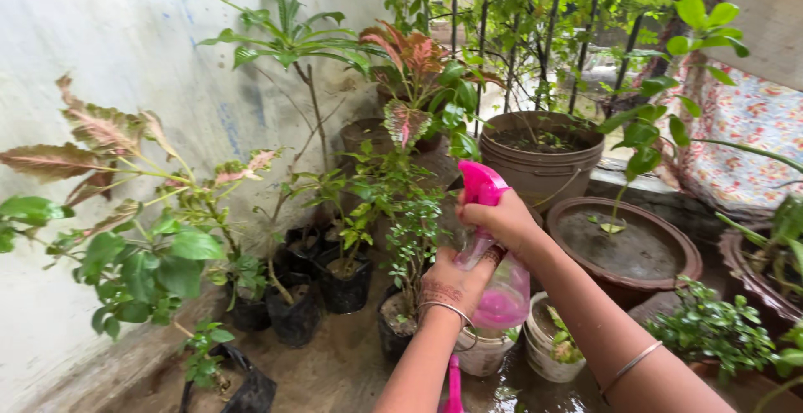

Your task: The person uses a spray bottle to spray water onto various potted plants on a balcony, including aloe vera and small shrubs.

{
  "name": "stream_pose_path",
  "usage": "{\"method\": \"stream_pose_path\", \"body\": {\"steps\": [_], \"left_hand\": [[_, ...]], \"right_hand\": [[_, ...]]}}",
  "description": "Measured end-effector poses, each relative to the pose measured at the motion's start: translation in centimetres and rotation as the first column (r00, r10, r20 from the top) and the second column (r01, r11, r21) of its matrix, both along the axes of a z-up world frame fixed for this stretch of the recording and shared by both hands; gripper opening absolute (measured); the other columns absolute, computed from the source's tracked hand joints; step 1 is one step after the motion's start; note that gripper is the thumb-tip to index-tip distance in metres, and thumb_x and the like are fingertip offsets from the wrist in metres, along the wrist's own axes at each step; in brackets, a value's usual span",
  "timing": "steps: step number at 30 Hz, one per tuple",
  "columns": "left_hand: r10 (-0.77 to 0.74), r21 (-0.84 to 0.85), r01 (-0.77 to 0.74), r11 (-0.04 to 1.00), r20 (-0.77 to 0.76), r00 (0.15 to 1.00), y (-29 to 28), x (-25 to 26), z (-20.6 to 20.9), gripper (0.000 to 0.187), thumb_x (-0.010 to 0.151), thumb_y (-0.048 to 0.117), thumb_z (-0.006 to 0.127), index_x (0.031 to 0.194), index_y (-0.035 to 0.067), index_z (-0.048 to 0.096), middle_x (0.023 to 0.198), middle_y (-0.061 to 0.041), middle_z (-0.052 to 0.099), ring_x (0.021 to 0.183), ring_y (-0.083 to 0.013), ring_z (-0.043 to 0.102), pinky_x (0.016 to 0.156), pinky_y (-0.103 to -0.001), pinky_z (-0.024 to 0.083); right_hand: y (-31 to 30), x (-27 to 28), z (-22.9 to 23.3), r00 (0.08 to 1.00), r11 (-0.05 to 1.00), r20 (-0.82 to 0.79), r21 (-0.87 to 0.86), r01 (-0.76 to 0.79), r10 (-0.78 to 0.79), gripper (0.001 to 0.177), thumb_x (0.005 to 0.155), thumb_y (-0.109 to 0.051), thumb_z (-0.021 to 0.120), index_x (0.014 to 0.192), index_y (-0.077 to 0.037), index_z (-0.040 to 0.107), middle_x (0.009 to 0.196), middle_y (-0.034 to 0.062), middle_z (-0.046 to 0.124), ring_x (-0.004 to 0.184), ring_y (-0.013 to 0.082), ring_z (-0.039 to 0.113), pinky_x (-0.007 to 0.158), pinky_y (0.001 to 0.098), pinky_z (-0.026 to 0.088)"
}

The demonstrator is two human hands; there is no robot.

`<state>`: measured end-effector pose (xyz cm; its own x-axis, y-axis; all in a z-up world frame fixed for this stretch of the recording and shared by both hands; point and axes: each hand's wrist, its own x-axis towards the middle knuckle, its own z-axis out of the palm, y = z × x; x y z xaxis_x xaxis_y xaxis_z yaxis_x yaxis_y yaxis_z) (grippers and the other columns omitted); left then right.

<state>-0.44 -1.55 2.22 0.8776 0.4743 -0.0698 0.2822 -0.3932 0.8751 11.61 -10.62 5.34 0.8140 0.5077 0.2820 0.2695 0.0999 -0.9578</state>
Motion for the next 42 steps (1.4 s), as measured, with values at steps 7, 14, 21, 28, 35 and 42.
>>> {"method": "stream_pose_path", "body": {"steps": [7, 14, 21, 28, 35, 42], "left_hand": [[0.044, 0.009, -0.045, 0.999, 0.059, 0.997, 3.2, -0.9, -0.2, 0.082, 0.062, 0.071, 0.075, 0.116, 0.010, 0.068, 0.114, -0.019, 0.073, 0.111, -0.0342, 0.070, 0.099, -0.042, 0.052], [0.069, -0.016, -0.068, 0.998, 0.056, 0.996, 5.0, -1.9, 0.4, 0.075, 0.064, 0.067, 0.074, 0.115, 0.012, 0.069, 0.111, -0.018, 0.074, 0.109, -0.0335, 0.071, 0.096, -0.042, 0.053], [0.065, -0.014, -0.064, 0.998, 0.043, 0.997, 6.4, -2.9, 0.6, 0.079, 0.065, 0.068, 0.073, 0.122, 0.014, 0.064, 0.116, -0.018, 0.072, 0.112, -0.0330, 0.070, 0.099, -0.042, 0.052], [0.092, 0.028, -0.093, 0.995, 0.046, 0.995, 8.2, -3.9, 0.8, 0.077, 0.065, 0.068, 0.071, 0.120, 0.013, 0.066, 0.114, -0.019, 0.073, 0.110, -0.0348, 0.070, 0.098, -0.041, 0.052], [0.098, 0.039, -0.102, 0.994, 0.088, 0.991, 8.7, -4.1, 1.3, 0.076, 0.064, 0.068, 0.073, 0.117, 0.015, 0.067, 0.113, -0.017, 0.073, 0.109, -0.0342, 0.070, 0.096, -0.042, 0.053], [0.086, 0.007, -0.087, 0.996, 0.071, 0.994, 8.0, -3.4, 1.0, 0.071, 0.067, 0.066, 0.072, 0.115, 0.014, 0.068, 0.109, -0.017, 0.074, 0.106, -0.0343, 0.072, 0.095, -0.043, 0.053]], "right_hand": [[3.1, -1.0, -0.1, 0.999, 0.999, 0.002, -0.005, 0.052, -0.052, 0.029, 0.075, -0.008, 0.069, 0.103, -0.001, 0.066, 0.087, 0.0069, 0.071, 0.077, 0.0142, 0.067, 0.071, 0.0282, 0.054], [5.1, -2.3, 1.3, 0.997, 0.997, 0.019, -0.002, 0.081, -0.081, 0.031, 0.072, -0.007, 0.071, 0.103, -0.007, 0.068, 0.086, -0.0012, 0.072, 0.076, 0.0084, 0.066, 0.070, 0.0255, 0.053], [6.7, -3.8, 1.6, 0.985, 0.973, 0.036, -0.155, 0.173, -0.169, 0.024, 0.078, -0.010, 0.071, 0.100, 0.000, 0.069, 0.082, 0.0073, 0.067, 0.071, 0.0153, 0.062, 0.065, 0.0312, 0.051], [8.3, -4.8, 2.2, 1.000, 1.000, 0.006, -0.006, -0.007, 0.007, 0.028, 0.075, -0.009, 0.069, 0.103, -0.009, 0.067, 0.085, -0.0050, 0.069, 0.074, 0.0072, 0.061, 0.067, 0.0267, 0.049], [9.3, -3.8, 1.0, 0.999, 0.999, 0.019, 0.009, 0.040, -0.041, 0.028, 0.080, -0.006, 0.069, 0.106, 0.000, 0.064, 0.087, 0.0088, 0.068, 0.076, 0.0173, 0.062, 0.068, 0.0310, 0.049], [7.9, -3.9, 2.4, 0.999, 0.997, 0.020, 0.058, -0.044, 0.043, 0.039, 0.071, -0.006, 0.070, 0.109, -0.013, 0.063, 0.095, -0.0080, 0.074, 0.085, 0.0034, 0.069, 0.075, 0.0208, 0.054]]}}
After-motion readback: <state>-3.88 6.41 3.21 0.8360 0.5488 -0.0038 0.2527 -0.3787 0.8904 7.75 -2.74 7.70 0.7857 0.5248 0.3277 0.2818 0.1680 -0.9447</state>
